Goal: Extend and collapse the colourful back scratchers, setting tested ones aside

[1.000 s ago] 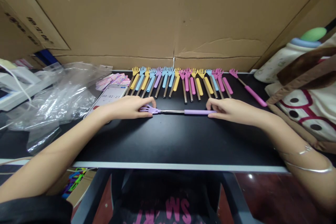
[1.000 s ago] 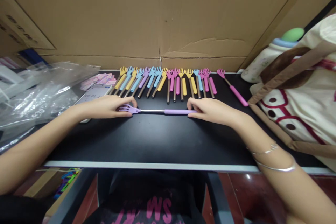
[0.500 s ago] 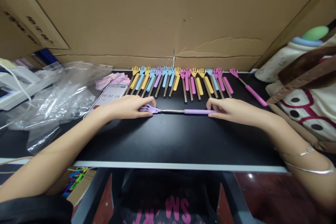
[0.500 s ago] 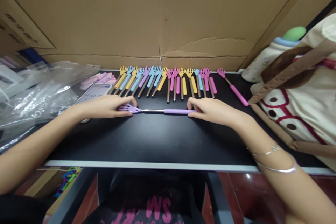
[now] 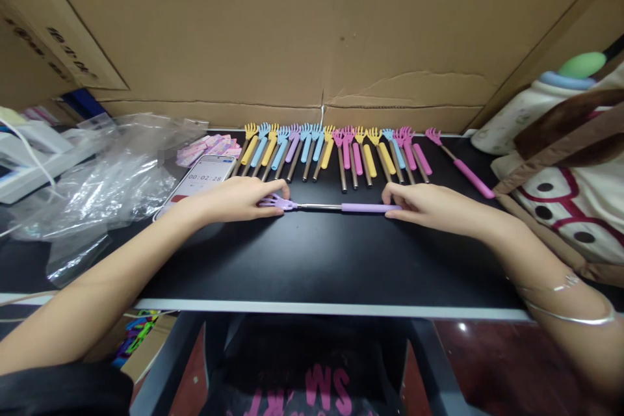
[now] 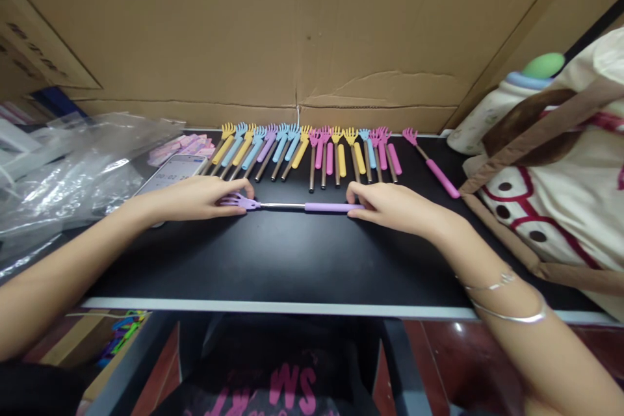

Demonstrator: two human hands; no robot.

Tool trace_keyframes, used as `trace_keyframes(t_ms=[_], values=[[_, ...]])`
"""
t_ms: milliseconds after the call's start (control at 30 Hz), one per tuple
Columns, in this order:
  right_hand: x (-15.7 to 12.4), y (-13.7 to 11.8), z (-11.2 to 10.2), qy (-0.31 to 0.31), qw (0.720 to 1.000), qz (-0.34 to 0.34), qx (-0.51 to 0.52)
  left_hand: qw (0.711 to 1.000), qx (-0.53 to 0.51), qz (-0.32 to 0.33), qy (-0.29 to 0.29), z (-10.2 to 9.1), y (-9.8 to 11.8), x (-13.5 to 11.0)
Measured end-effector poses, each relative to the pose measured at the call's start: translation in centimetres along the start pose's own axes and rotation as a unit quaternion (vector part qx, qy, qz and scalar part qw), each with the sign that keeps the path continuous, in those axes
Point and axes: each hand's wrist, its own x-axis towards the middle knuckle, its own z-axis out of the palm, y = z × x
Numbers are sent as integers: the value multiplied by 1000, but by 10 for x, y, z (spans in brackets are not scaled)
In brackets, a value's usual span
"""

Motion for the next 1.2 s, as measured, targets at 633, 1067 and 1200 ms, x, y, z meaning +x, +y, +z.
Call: trace_keyframes(t_ms=[633, 1067, 1200], values=[[-1, -2, -1, 4, 1000, -5, -2, 1000, 1, 3, 3, 1, 1, -1], [-1, -5, -2, 8, 1000, -3, -5, 1000, 6, 10, 13, 2, 0, 0], [-1, -5, -2, 8, 1000, -4, -3, 1000, 2, 9, 9, 3, -1, 0]])
